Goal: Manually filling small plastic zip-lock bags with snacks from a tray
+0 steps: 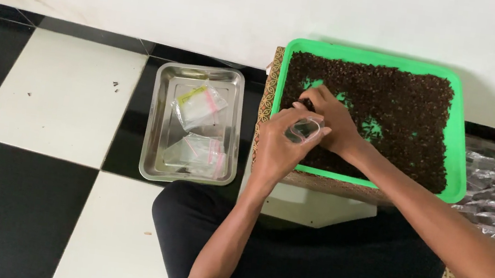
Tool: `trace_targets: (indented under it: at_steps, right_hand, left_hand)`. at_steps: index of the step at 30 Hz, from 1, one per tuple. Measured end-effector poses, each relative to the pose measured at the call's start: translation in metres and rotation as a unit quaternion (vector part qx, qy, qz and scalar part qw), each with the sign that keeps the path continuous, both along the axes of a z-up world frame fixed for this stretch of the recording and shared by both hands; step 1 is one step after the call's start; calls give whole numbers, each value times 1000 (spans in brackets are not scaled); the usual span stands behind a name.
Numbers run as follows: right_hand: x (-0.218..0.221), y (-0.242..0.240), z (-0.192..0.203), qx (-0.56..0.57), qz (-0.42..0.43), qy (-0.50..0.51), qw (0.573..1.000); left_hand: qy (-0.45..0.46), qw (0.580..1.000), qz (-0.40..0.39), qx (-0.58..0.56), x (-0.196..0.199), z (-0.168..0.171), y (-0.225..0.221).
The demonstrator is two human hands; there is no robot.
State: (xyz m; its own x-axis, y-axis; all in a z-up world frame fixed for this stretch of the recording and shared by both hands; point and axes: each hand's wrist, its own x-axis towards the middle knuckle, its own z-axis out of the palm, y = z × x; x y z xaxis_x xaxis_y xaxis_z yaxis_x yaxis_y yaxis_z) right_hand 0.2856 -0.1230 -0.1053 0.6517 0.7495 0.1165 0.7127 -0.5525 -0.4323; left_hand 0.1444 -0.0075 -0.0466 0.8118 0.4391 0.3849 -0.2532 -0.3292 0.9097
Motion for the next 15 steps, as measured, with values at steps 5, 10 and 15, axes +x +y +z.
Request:
trace_targets:
  at_steps: [5,10,15]
  right_hand:
    - [23,-6,-40,117,-75,-60,988]
    - [27,-7,12,245,-302,174,905]
    - [26,-13,65,537,-314,564,543]
  left_hand:
    - [24,999,-1,24,7,-10,-7]
    - [70,995,-6,71,7,-13,-8]
    - [124,988,4,98,15,-5,-11]
